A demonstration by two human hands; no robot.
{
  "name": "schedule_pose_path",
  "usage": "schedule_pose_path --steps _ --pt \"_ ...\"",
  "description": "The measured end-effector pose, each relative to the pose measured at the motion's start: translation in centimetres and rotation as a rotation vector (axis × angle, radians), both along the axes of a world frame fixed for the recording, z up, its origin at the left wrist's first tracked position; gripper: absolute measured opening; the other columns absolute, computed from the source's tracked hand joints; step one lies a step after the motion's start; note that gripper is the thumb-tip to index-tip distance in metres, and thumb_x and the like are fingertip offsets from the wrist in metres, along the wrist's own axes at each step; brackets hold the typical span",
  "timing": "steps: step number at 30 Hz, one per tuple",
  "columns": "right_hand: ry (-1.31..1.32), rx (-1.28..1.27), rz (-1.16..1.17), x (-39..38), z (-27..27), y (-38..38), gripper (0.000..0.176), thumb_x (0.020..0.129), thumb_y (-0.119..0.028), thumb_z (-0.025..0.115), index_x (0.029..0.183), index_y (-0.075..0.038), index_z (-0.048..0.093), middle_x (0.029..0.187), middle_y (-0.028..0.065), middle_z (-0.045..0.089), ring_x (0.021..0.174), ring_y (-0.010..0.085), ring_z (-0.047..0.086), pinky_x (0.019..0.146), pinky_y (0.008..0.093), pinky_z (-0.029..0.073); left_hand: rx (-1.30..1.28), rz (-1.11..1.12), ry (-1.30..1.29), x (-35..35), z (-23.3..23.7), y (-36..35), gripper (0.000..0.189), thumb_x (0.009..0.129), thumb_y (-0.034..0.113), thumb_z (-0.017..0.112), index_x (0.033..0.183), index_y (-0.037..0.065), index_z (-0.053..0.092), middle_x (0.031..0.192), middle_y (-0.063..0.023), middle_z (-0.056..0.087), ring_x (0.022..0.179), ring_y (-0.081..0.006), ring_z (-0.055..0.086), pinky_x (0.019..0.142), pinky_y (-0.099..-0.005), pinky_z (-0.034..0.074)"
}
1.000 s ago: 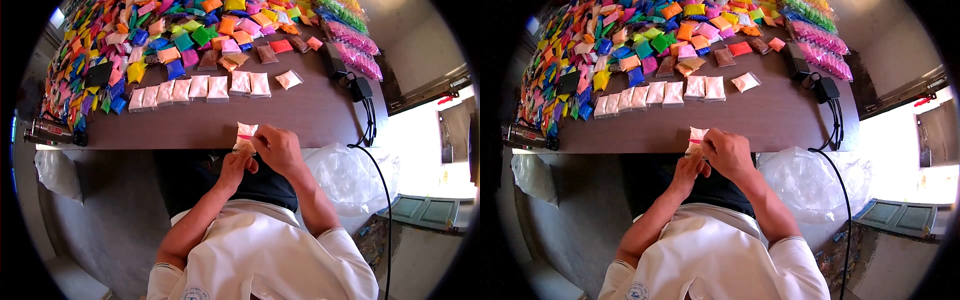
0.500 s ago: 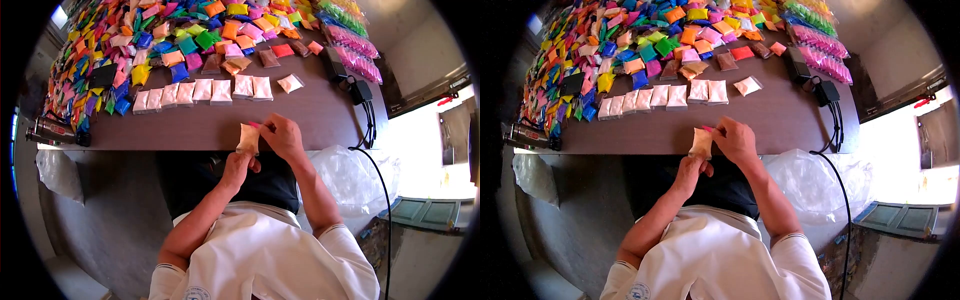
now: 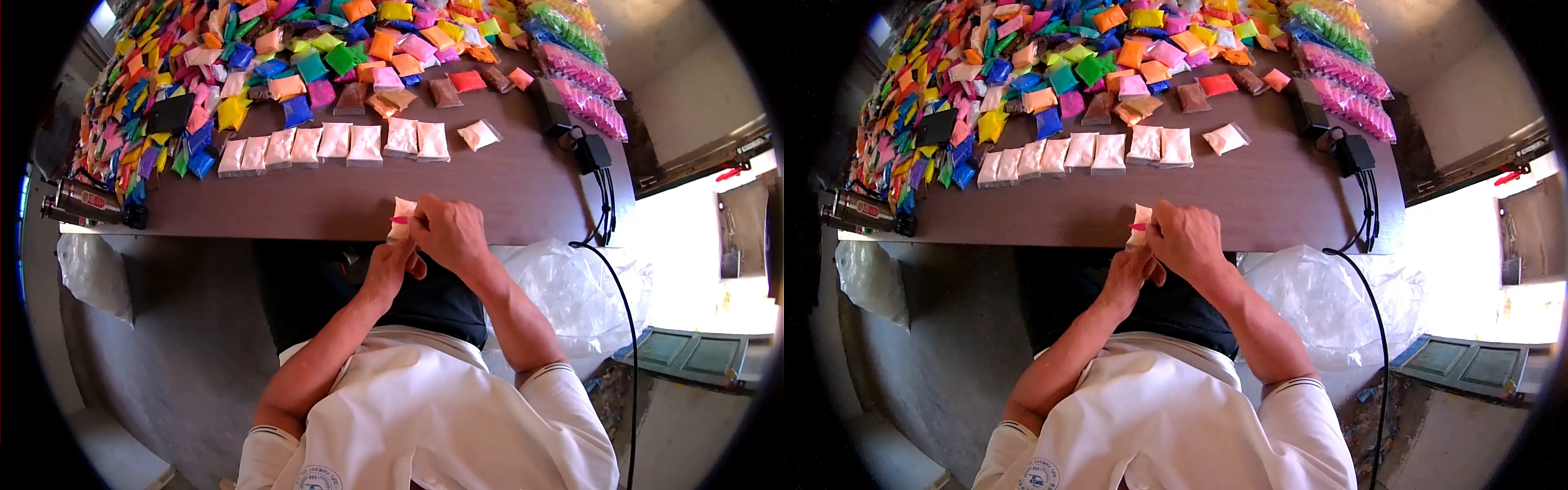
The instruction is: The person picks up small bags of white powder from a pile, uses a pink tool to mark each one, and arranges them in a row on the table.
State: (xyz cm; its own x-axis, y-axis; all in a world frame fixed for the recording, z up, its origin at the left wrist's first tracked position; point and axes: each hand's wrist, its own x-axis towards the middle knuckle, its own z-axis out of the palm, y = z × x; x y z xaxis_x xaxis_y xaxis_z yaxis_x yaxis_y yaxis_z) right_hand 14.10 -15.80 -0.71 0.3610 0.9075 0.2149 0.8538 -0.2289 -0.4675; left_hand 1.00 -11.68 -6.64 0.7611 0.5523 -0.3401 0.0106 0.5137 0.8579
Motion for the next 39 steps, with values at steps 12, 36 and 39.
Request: schedule_pose_path --steps 12,36,39 --pt "0.002 -0.1 -0.11 -0.4 0.2 1.4 0.015 0.074 -0.02 0.061 0.07 -0.006 0.06 0.065 0.014 0.062 0.064 0.0346 0.061 0.058 0.0433 0.047 0.059 0.005 0.012 0.2 0.0 0.3 0.054 0.095 0.047 0.042 0.058 0.007 0.044 0.052 -0.0019 0.042 0.053 -0.0138 0.054 0.054 -0.026 0.041" --pt "0.31 -0.002 -0.158 3.6 -0.6 0.4 0.018 0.076 -0.023 0.062 0.076 -0.005 0.061 0.069 0.0149 0.063 0.067 0.0347 0.061 0.059 0.0419 0.048 0.061 0.059 -0.106 0.2 -0.6 0.2 0.038 0.092 0.04 0.051 0.073 0.007 0.052 0.058 0.0006 0.038 0.054 -0.0131 0.05 0.053 -0.0282 0.043" --pt "0.397 0.04 -0.101 2.5 -0.5 -1.6 0.018 0.077 -0.021 0.063 0.076 -0.004 0.06 0.068 0.0144 0.062 0.065 0.0347 0.061 0.058 0.0409 0.047 0.071 0.049 -0.051 0.5 -0.5 0.1 0.037 0.092 0.038 0.051 0.073 0.006 0.052 0.057 0.0007 0.037 0.054 -0.0127 0.05 0.052 -0.0281 0.042"
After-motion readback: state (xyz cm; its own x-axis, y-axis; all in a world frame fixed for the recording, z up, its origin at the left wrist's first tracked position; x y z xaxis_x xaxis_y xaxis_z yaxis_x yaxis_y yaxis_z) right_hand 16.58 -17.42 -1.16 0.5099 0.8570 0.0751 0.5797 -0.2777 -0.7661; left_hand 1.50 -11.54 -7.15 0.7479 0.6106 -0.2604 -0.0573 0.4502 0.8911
